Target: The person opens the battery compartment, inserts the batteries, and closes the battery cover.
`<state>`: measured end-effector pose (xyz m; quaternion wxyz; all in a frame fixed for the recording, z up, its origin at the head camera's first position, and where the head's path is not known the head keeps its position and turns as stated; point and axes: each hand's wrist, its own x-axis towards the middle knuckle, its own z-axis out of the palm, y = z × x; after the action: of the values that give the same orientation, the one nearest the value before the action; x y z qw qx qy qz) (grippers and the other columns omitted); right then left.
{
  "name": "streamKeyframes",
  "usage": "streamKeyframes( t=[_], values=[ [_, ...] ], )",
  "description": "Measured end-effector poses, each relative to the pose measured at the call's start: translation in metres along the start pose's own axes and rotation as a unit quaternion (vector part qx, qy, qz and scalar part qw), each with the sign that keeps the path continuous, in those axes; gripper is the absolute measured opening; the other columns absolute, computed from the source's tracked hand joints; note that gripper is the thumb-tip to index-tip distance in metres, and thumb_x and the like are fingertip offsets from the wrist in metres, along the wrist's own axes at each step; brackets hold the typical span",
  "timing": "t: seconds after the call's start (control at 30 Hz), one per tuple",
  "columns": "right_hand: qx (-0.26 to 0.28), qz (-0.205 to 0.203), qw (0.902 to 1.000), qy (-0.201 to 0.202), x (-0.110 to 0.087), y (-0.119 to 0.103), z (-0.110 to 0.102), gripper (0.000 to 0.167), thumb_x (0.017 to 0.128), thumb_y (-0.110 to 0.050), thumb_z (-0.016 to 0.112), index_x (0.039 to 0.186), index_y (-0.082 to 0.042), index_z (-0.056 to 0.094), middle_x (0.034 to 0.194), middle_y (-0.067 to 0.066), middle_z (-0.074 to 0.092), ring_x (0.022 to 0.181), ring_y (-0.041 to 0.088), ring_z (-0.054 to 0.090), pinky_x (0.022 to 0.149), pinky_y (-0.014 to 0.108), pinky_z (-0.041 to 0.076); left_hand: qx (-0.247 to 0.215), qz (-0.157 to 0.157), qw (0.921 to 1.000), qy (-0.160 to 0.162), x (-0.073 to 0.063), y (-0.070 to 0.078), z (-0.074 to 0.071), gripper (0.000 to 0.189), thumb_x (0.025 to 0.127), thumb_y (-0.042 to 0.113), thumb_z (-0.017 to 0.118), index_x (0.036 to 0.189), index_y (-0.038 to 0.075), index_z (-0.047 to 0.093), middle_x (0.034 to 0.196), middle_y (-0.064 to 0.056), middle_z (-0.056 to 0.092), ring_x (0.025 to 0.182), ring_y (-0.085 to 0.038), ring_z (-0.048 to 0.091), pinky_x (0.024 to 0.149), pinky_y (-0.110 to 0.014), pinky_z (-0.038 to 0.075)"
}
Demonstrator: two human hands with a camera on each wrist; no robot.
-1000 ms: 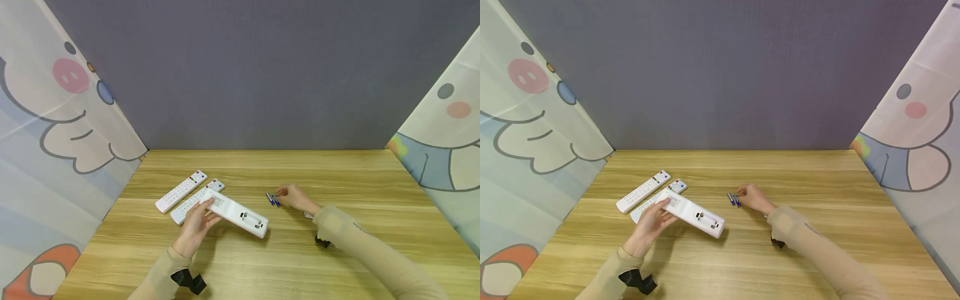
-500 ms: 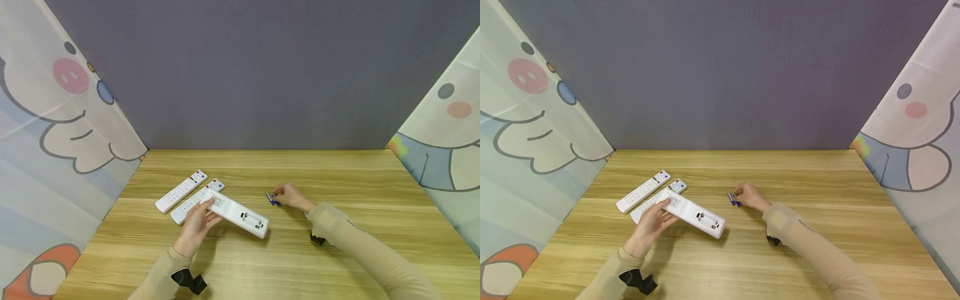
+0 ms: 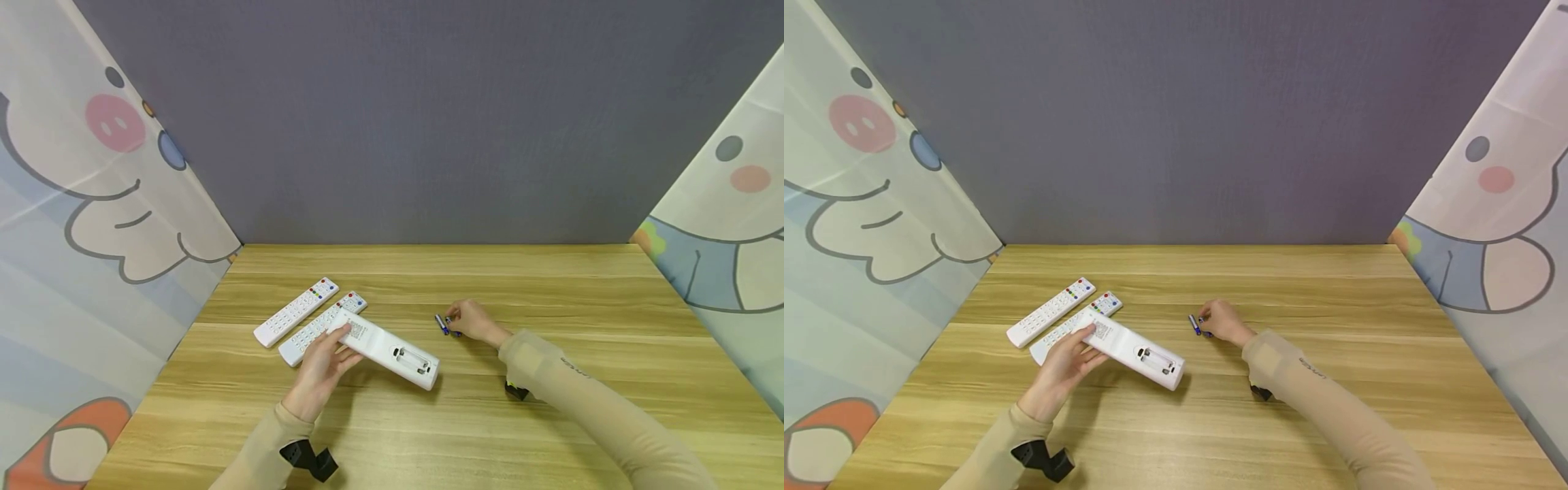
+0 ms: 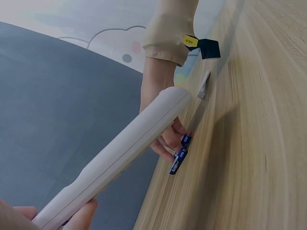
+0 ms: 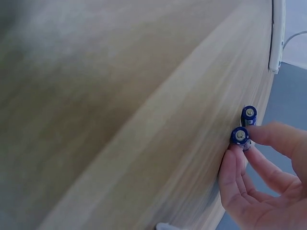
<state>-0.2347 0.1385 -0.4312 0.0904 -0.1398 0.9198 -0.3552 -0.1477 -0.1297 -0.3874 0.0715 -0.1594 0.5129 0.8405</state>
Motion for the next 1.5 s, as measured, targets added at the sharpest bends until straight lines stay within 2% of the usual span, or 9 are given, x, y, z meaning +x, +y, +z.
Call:
streamKeyframes(
  t=[0.2, 0.33, 0.43, 0.63, 0.83, 1.03, 1.23, 1.37, 1.5],
  values=[
    [-0.013, -0.006, 0.9999, 0.007, -0.001, -0.002, 0.001, 0.022, 0.074, -0.001, 0.065, 0.094, 0.008, 0.061, 0.080, 0.011, 0.061, 0.061, 0.013, 0.051, 0.050, 0.020, 0.044, 0.002, 0.000, 1.0000, 0.001, -0.001, 0.000, 0.000, 0.025, 0.089, 0.012, 0.051, 0.110, 0.001, 0.045, 0.084, -0.002, 0.061, 0.076, -0.018, 0.060, 0.077, -0.036, 0.051],
    [-0.006, -0.014, 0.9998, 0.016, -0.004, -0.002, 0.000, 0.023, 0.074, -0.002, 0.065, 0.095, 0.007, 0.061, 0.071, 0.007, 0.057, 0.056, 0.012, 0.047, 0.046, 0.020, 0.040, -0.001, 0.000, 1.0000, 0.000, -0.001, -0.001, 0.000, 0.026, 0.088, 0.012, 0.052, 0.110, 0.000, 0.045, 0.084, -0.002, 0.061, 0.077, -0.018, 0.060, 0.079, -0.037, 0.051],
    [0.008, -0.015, 0.9996, 0.024, -0.007, -0.002, -0.002, 0.024, 0.074, -0.001, 0.064, 0.097, 0.006, 0.060, 0.067, 0.005, 0.055, 0.054, 0.011, 0.044, 0.045, 0.020, 0.038, -0.002, -0.002, 1.0000, -0.001, -0.001, -0.001, 0.000, 0.025, 0.089, 0.012, 0.051, 0.110, 0.001, 0.045, 0.085, -0.002, 0.061, 0.078, -0.019, 0.060, 0.079, -0.038, 0.051],
    [0.068, -0.012, 0.9973, 0.026, -0.015, -0.006, -0.007, 0.027, 0.075, 0.002, 0.060, 0.102, 0.005, 0.057, 0.073, 0.007, 0.054, 0.052, 0.015, 0.049, 0.043, 0.022, 0.045, -0.008, -0.005, 0.9999, -0.004, 0.000, -0.001, 0.001, 0.027, 0.089, 0.011, 0.050, 0.113, 0.000, 0.042, 0.085, -0.003, 0.061, 0.078, -0.019, 0.060, 0.080, -0.038, 0.050],
    [0.063, -0.050, 0.9952, 0.055, -0.025, -0.014, -0.013, 0.026, 0.075, 0.001, 0.060, 0.101, 0.003, 0.059, 0.077, 0.007, 0.056, 0.065, 0.015, 0.052, 0.054, 0.024, 0.048, -0.012, -0.005, 0.9999, -0.007, -0.001, -0.001, 0.001, 0.033, 0.089, 0.012, 0.050, 0.117, -0.002, 0.040, 0.086, -0.003, 0.061, 0.079, -0.020, 0.060, 0.082, -0.039, 0.049],
    [0.069, -0.087, 0.9920, 0.060, -0.038, -0.022, -0.016, 0.024, 0.076, 0.002, 0.059, 0.100, 0.001, 0.061, 0.082, 0.008, 0.060, 0.070, 0.015, 0.054, 0.062, 0.025, 0.049, -0.012, -0.007, 0.9999, -0.008, -0.001, 0.000, 0.001, 0.031, 0.089, 0.012, 0.050, 0.115, -0.002, 0.040, 0.086, -0.003, 0.061, 0.079, -0.020, 0.060, 0.082, -0.040, 0.049],
    [0.087, -0.093, 0.9900, 0.062, -0.049, -0.031, -0.017, 0.019, 0.076, 0.001, 0.061, 0.095, 0.000, 0.062, 0.087, 0.006, 0.063, 0.077, 0.014, 0.057, 0.067, 0.022, 0.050, -0.016, -0.008, 0.9998, -0.005, -0.001, 0.001, 0.002, 0.029, 0.089, 0.011, 0.050, 0.113, -0.001, 0.041, 0.085, -0.003, 0.061, 0.077, -0.020, 0.061, 0.079, -0.038, 0.051],
    [0.120, -0.082, 0.9882, 0.049, -0.055, -0.036, -0.017, 0.013, 0.077, -0.002, 0.064, 0.090, -0.002, 0.063, 0.083, 0.007, 0.063, 0.071, 0.016, 0.057, 0.060, 0.025, 0.051, -0.022, -0.008, 0.9997, -0.005, -0.001, 0.001, 0.002, 0.029, 0.089, 0.010, 0.050, 0.113, -0.002, 0.041, 0.084, -0.003, 0.062, 0.075, -0.020, 0.061, 0.078, -0.037, 0.051],
    [0.153, -0.080, 0.9845, 0.031, -0.058, -0.040, -0.016, 0.011, 0.077, -0.006, 0.065, 0.088, -0.002, 0.063, 0.077, 0.011, 0.062, 0.064, 0.026, 0.057, 0.052, 0.033, 0.051, -0.024, -0.008, 0.9996, -0.008, -0.001, 0.001, 0.002, 0.026, 0.090, 0.010, 0.049, 0.112, -0.001, 0.042, 0.085, -0.003, 0.062, 0.076, -0.021, 0.061, 0.078, -0.037, 0.051]
  ],
)
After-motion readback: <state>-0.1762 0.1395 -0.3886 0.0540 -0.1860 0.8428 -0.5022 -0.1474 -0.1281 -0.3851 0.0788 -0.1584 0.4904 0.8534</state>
